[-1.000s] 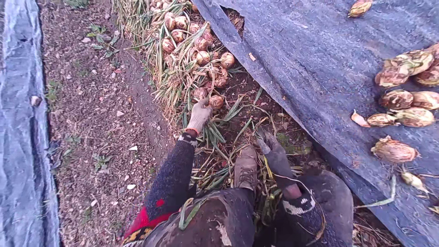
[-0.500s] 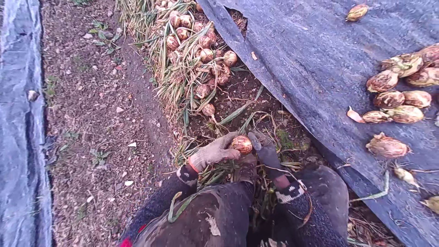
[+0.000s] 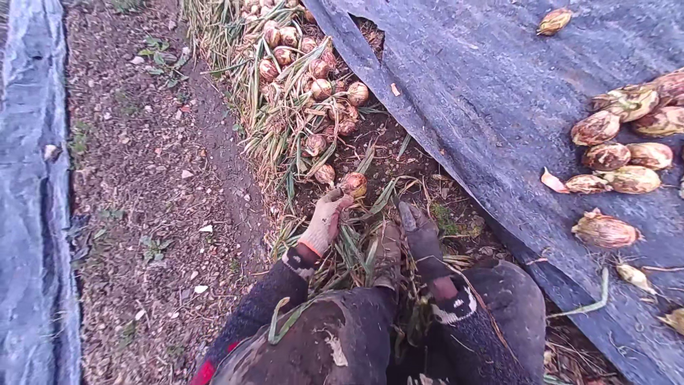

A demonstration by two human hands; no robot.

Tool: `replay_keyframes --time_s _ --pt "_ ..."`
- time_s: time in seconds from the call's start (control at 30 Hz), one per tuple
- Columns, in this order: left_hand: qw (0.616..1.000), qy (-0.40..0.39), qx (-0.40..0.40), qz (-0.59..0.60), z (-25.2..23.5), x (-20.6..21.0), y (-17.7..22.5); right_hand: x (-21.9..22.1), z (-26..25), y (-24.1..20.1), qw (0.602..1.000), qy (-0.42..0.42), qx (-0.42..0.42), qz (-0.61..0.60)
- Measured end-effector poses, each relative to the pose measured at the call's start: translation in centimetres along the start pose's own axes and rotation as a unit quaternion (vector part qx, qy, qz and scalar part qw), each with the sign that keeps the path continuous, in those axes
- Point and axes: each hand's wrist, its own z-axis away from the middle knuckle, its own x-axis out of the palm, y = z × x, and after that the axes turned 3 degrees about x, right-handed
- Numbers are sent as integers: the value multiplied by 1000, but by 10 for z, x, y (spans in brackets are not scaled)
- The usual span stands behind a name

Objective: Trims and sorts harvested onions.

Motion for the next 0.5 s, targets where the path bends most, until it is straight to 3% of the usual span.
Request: replay_keyframes --time_s 0.07,0.17,0.23,0.3,0.4,0.47,0.5 --pt "979 -16 92 -182 17 17 19 -2 -8 18 991 -118 43 41" --pt "851 -104 207 -471 57 43 28 10 1 17 967 -141 139 -163" --pt "788 -165 230 -546 75 54 28 8 8 6 919 -119 245 -285" --pt "794 -189 250 -522 78 55 29 3 9 1 868 -140 287 -379" --pt "807 -170 317 -468 60 53 35 -4 9 -8 815 -216 258 -472" --pt "782 -65 345 -514 41 42 47 -15 22 -23 798 -226 168 -533" --pt "769 -4 319 -553 25 25 55 -29 30 -32 791 -222 86 -564"
